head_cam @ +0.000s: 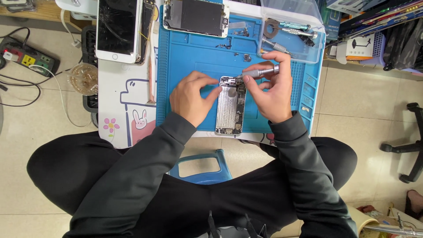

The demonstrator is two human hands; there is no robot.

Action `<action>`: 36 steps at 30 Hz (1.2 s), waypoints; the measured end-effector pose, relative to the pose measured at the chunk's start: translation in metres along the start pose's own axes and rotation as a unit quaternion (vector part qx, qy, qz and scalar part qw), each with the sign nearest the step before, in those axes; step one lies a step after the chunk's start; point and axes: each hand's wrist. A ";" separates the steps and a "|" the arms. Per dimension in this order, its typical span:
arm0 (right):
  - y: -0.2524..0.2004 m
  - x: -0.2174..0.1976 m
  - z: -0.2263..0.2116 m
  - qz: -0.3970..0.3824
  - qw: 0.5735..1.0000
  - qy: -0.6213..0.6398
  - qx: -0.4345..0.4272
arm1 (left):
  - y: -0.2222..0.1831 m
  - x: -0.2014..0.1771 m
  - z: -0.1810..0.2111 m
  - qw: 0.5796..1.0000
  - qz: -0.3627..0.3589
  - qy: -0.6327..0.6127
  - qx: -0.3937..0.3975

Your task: The recorder is disassembling and repairing internal components of a mobile phone at a repair bench.

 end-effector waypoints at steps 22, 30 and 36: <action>0.000 -0.002 0.032 0.053 0.991 0.117 0.050 | 0.002 -0.018 -0.005 0.997 -0.004 0.074 -0.032; 0.004 0.005 0.006 0.060 0.996 -0.057 0.046 | -0.001 -0.001 -0.002 0.982 0.019 0.186 -0.020; 0.003 0.011 0.002 0.012 0.994 -0.090 0.059 | -0.001 0.003 -0.005 0.976 -0.007 0.216 -0.023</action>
Point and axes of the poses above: each hand's wrist, its own y-axis towards the middle knuckle, its own x-axis out of the palm, z = x × y, and after that the axes turned 13 degrees about -z, right-handed
